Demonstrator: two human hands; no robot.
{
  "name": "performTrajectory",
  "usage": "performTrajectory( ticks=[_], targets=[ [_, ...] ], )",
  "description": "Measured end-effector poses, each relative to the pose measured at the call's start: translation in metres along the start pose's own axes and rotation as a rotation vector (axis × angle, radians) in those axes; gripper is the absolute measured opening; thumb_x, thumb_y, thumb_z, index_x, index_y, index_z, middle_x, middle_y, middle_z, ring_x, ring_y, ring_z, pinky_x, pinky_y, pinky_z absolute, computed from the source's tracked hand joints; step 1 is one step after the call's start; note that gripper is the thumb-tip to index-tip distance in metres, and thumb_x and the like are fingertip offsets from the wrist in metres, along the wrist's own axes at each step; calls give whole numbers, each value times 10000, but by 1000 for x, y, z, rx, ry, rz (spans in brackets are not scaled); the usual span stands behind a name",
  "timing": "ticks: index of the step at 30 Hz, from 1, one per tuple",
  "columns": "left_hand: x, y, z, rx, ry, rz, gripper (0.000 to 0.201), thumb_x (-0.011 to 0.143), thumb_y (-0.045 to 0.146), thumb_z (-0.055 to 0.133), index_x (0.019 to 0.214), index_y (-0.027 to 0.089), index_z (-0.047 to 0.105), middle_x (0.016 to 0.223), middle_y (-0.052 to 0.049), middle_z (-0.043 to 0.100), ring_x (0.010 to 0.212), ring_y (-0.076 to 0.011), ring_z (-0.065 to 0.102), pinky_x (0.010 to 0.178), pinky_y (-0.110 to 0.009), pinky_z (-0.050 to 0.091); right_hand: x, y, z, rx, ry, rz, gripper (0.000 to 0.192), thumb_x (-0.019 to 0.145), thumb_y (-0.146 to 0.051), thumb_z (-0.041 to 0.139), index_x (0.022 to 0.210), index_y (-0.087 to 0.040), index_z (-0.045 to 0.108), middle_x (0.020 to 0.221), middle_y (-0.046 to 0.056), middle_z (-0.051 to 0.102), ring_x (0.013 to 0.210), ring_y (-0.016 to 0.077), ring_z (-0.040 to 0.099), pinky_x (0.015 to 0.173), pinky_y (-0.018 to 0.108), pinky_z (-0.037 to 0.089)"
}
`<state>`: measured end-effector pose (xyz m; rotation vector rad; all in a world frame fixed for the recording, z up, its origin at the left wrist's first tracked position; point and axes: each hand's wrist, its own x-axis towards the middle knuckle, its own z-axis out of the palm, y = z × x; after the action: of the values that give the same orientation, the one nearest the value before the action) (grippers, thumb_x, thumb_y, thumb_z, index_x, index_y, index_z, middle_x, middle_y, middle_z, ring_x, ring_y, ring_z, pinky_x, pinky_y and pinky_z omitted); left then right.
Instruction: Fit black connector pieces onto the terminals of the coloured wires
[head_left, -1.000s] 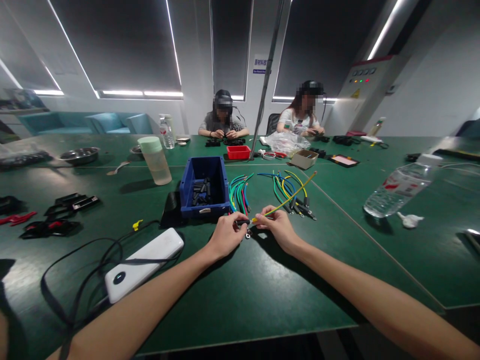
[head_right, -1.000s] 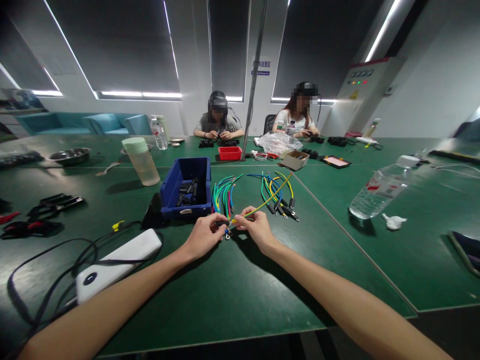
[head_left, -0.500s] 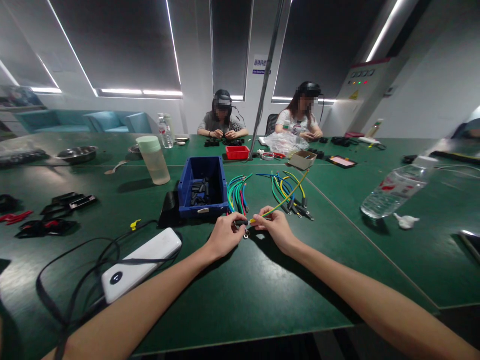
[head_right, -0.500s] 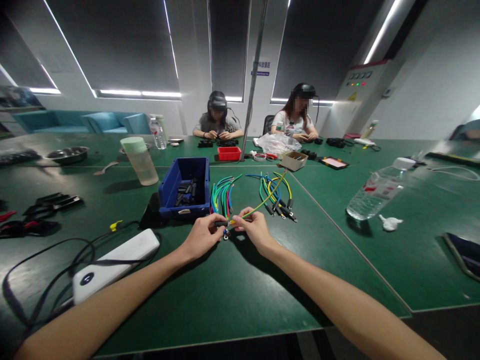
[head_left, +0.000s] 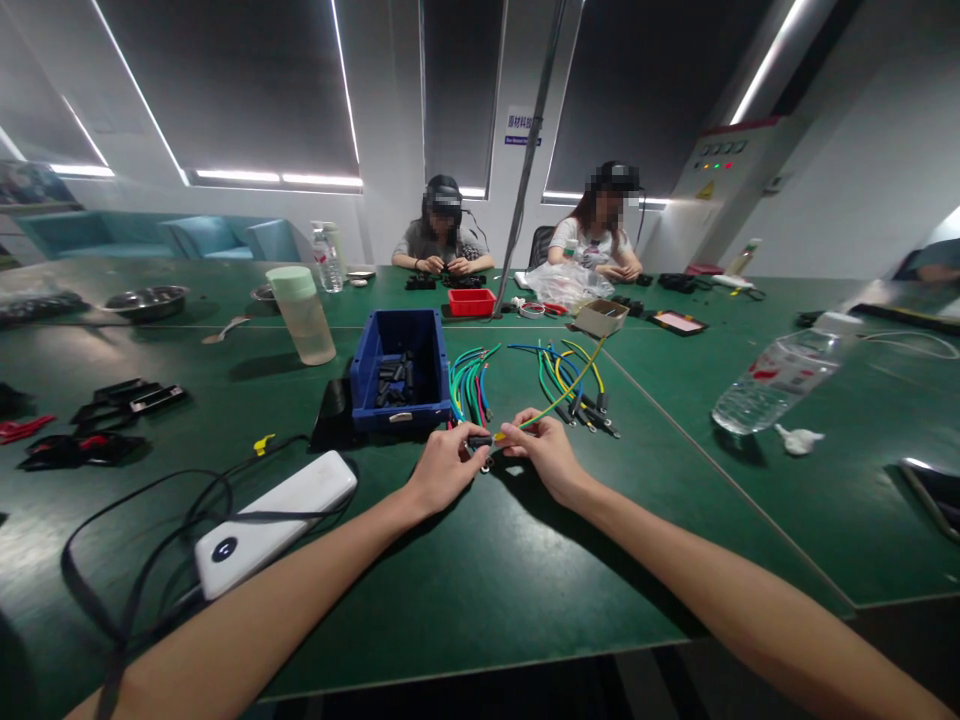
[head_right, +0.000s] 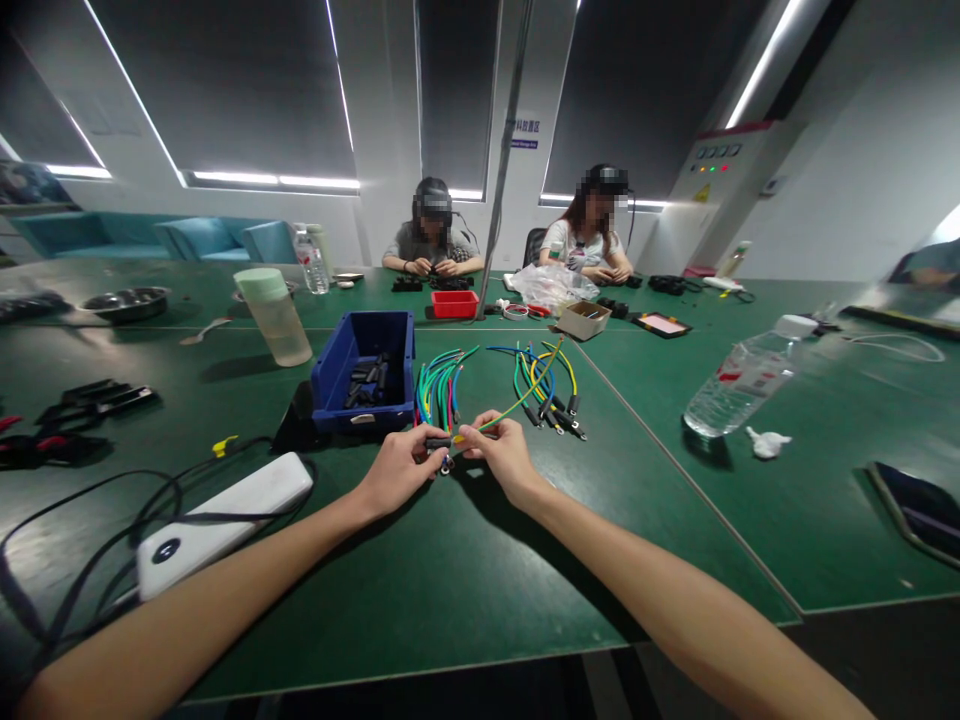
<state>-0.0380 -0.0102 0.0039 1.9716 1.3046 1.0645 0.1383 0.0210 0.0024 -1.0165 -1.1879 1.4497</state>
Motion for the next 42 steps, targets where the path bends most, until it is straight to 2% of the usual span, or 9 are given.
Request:
performTrajectory(
  ticks=[12, 27, 42],
  targets=[
    [-2, 0, 1, -34, -6, 27, 262, 836, 312, 553, 1025, 157, 647, 905, -65, 700, 676, -139, 620, 637, -234, 484, -3, -2, 0, 100, -46, 50, 379, 582, -404, 809, 738, -192, 535, 659, -10, 648, 656, 149, 654, 578, 235, 505],
    [-3, 3, -1, -39, -3, 22, 250, 825, 298, 559, 1000, 157, 668, 769, -50, 687, 694, -155, 615, 605, -229, 460, -4, -3, 1, 53, -55, 30, 351, 589, -408, 801, 699, -190, 549, 654, 6, 658, 661, 171, 658, 588, 270, 524],
    [-3, 4, -1, -69, -25, 20, 231, 822, 298, 558, 982, 164, 658, 801, -42, 686, 667, -142, 617, 590, -218, 469, -5, -2, 1, -17, -86, 26, 348, 593, -412, 797, 699, -180, 560, 640, 15, 678, 639, 164, 665, 567, 244, 503]
  ],
)
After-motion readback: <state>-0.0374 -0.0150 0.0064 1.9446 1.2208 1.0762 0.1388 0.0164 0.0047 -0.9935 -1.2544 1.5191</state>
